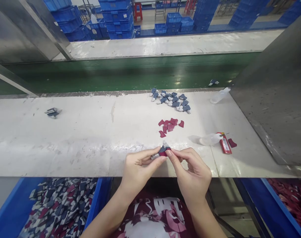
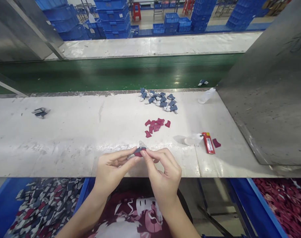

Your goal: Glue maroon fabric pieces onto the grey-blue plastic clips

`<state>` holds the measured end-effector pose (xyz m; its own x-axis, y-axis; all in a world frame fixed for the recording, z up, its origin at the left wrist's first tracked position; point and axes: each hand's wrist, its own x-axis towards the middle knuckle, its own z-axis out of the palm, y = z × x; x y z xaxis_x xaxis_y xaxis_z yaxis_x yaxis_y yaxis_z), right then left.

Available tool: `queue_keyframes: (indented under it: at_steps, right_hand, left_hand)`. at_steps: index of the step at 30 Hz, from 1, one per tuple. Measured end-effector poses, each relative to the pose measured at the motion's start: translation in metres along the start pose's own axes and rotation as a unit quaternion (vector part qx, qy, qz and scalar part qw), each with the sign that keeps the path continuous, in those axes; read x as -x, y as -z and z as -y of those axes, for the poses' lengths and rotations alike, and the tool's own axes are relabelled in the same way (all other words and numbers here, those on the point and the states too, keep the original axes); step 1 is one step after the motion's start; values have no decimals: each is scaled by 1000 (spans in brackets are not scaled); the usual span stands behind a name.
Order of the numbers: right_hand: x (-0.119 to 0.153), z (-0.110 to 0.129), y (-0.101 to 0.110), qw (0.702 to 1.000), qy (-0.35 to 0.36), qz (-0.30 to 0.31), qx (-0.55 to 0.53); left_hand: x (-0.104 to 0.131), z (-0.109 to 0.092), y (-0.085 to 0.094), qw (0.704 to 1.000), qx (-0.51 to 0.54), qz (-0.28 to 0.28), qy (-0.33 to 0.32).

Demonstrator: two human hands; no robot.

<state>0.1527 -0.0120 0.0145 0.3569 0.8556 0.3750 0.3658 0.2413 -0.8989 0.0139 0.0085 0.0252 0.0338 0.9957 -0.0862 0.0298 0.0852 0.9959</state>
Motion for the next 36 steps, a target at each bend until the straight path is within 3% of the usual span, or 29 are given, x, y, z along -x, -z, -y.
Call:
queue_keyframes:
  at_steps: [5,9,13,16,22,29,36]
  right_hand:
    - [0,-2,2,997,65,1,48]
    - [-7,-6,7,1000,8,25,-12]
    - [-17,-9,13,977,-93,153,-118]
    - [-18,-8,12,965,-96,208,-130]
    - [-10,-4,5,982,-76,152,-75]
    - [-14,-10,15,972,-69,198,-110]
    - [-13,-9,4,975,-119,147,-117]
  left_hand:
    - [-1,-1,-4,999,37,-31,6]
    - [-1,-4,-4,998,46,-30,5]
    - [1,-7,-4,999,37,-15,-17]
    - [2,-5,-6,999,35,-9,-25]
    - [3,-4,-11,1000,17,-8,-18]
    - [1,-9,-12,999,30,-30,-12]
    - [6,6,-15,991,-59,-42,-110]
